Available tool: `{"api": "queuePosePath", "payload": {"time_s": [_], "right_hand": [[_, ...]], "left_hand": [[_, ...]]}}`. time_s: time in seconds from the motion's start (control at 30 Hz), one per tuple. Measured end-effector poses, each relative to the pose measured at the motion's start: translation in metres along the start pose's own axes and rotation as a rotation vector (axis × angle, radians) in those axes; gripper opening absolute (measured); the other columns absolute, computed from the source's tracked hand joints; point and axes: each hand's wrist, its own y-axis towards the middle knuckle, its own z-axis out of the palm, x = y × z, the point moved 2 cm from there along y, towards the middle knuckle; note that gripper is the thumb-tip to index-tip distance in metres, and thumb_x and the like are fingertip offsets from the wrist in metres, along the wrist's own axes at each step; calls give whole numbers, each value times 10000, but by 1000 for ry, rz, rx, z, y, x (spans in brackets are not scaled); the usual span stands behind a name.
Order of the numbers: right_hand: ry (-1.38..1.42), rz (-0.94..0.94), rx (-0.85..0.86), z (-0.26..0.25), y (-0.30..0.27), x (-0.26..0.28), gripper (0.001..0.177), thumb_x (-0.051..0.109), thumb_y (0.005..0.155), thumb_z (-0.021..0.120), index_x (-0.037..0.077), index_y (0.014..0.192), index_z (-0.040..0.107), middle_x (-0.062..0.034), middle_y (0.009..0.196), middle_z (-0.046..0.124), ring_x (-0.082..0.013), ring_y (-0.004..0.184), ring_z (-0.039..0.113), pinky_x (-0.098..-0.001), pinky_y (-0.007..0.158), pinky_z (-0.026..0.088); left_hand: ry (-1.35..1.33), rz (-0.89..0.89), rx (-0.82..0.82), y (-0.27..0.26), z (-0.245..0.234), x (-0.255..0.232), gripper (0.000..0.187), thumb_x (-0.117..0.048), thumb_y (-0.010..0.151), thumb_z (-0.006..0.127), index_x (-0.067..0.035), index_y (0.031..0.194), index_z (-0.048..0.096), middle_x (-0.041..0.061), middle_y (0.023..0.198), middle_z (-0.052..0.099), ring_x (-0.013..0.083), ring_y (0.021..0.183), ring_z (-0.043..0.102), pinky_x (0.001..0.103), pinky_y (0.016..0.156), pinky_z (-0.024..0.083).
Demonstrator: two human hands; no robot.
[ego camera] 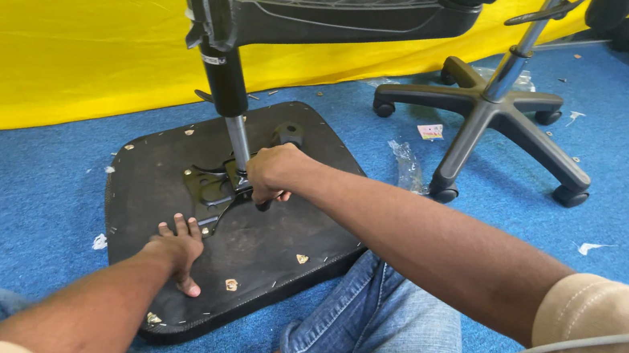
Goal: The person sits on the floor and uses a screwdriver to tighten screws on the underside of an office chair seat, securing the gas lift mechanism to the seat base.
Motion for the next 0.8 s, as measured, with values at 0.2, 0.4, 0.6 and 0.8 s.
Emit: {"api": "queuePosePath", "payload": {"time_s": [0.2,0.4,0.6,0.8], "right_hand": [[-44,12,-19,0,-6,3,222,277,880,709,86,945,800,1,808,785,-120,661,758,-305,682,613],[-153,-12,-109,-4,-10,26,423,225,752,836,136,1160,769,-66,1166,739,-228,1056,719,-404,837,591],[-121,43,-81,0,3,30,387,179,750,815,135,1133,779,-46,1124,770,-218,998,752,-388,805,607],[-86,60,27,-12,-1,14,272,288,847,748,95,1035,791,7,850,801,-119,662,764,-312,657,617]], "left_hand": [[133,44,-83,-9,-6,3,1556,-765,657,858,99,1600,-30,370,1661,108,538,1490,309,553,1230,309],[289,82,-17,-5,-9,-13,1365,-728,710,844,59,1572,136,302,1696,59,541,1568,130,682,1187,328],[144,-43,50,1,-6,-10,1512,-671,712,910,147,1593,-7,417,1661,11,594,1475,239,624,1175,293],[170,38,10,-1,-11,-12,1433,-684,698,892,103,1598,101,341,1689,2,581,1527,119,691,1177,276]]}}
